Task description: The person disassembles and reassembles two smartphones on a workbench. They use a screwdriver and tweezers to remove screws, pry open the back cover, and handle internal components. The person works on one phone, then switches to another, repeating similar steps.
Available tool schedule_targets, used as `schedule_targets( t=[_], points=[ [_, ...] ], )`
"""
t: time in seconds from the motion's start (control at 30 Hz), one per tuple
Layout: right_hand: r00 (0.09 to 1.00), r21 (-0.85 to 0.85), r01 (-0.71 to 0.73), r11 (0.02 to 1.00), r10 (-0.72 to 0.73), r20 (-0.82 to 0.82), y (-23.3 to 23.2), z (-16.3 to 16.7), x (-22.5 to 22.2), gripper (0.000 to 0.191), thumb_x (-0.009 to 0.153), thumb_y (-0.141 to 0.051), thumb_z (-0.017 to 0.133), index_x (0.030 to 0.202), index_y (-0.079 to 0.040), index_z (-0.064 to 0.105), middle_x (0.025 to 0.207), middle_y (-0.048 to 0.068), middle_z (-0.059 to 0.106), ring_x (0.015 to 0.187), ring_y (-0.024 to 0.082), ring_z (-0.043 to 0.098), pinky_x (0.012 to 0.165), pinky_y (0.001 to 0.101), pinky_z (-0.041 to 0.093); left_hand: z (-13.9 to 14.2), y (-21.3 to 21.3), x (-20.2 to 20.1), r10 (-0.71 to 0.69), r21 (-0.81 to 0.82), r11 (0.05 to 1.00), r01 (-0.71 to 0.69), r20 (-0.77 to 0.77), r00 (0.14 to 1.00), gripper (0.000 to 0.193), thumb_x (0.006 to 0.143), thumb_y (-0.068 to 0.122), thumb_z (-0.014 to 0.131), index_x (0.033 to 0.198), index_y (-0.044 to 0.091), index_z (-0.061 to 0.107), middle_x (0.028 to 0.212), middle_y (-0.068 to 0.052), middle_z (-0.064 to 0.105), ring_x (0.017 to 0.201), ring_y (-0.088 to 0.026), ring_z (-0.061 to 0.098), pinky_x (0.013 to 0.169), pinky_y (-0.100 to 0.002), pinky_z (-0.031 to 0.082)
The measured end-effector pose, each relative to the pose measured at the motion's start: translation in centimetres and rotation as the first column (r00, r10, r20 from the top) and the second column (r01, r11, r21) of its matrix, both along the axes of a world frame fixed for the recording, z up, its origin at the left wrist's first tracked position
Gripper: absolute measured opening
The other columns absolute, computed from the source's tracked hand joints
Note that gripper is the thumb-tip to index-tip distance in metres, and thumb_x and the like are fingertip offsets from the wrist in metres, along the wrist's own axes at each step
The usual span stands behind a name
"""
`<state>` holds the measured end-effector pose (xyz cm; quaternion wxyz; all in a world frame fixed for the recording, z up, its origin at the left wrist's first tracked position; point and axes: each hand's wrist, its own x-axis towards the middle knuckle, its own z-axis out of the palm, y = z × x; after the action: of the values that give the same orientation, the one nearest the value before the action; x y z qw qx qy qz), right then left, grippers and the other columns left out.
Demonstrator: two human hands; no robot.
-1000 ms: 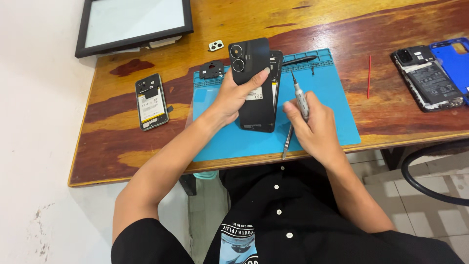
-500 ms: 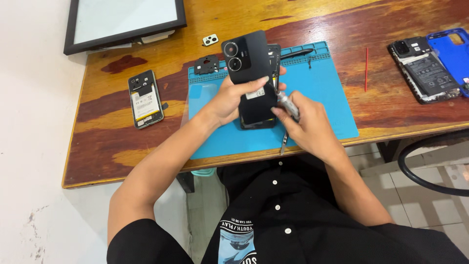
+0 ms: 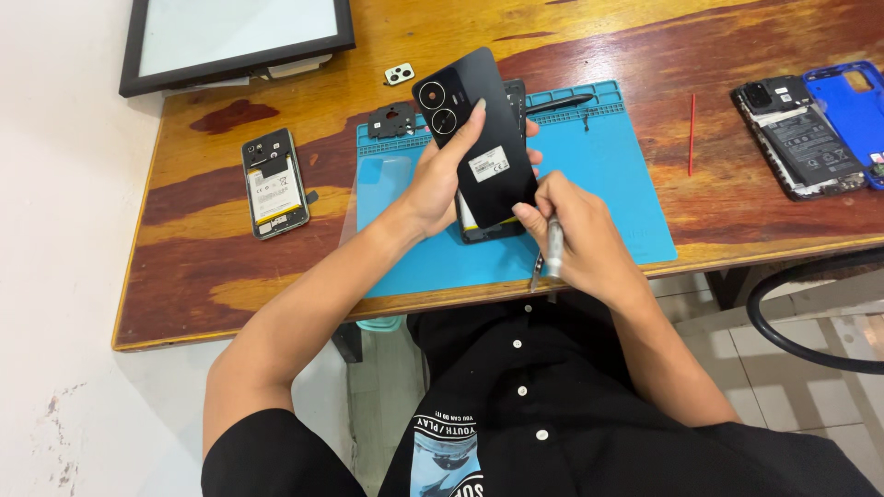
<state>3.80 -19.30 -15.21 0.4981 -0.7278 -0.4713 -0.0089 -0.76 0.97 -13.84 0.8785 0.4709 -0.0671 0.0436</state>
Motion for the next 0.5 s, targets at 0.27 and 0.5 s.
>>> schedule_targets(
  t=[0.27,0.5],
  points=[
    [0.995,0.039,-0.026,0.999,0.022,0.094,-0.3,1.2,-0.8,0.031,0.103,-0.014,0.065,0.129,0.001,0.059,0.126,0.019,0.064,0.103,0.029,0.065,0.087,0.0393,0.053,-0.2,0.1,-0.1,0.167,0.119,0.978,-0.169,0.030,0.986,0.033,0.107,0.019,0.059,0.134,0.001,0.059,0.133,-0.012,0.066,0.116,-0.024,0.070,0.094,-0.042,0.064],
    [0.989,-0.026,-0.056,0.998,0.059,0.138,-0.5,1.5,-0.8,0.025,0.104,-0.013,0.064,0.124,0.000,0.065,0.118,0.014,0.068,0.105,0.033,0.064,0.090,0.0396,0.051,-0.6,1.0,0.1,0.302,0.069,0.950,-0.303,0.023,0.953,0.028,0.105,0.016,0.066,0.126,-0.002,0.063,0.116,-0.017,0.071,0.101,-0.023,0.072,0.086,-0.039,0.063]
  ],
)
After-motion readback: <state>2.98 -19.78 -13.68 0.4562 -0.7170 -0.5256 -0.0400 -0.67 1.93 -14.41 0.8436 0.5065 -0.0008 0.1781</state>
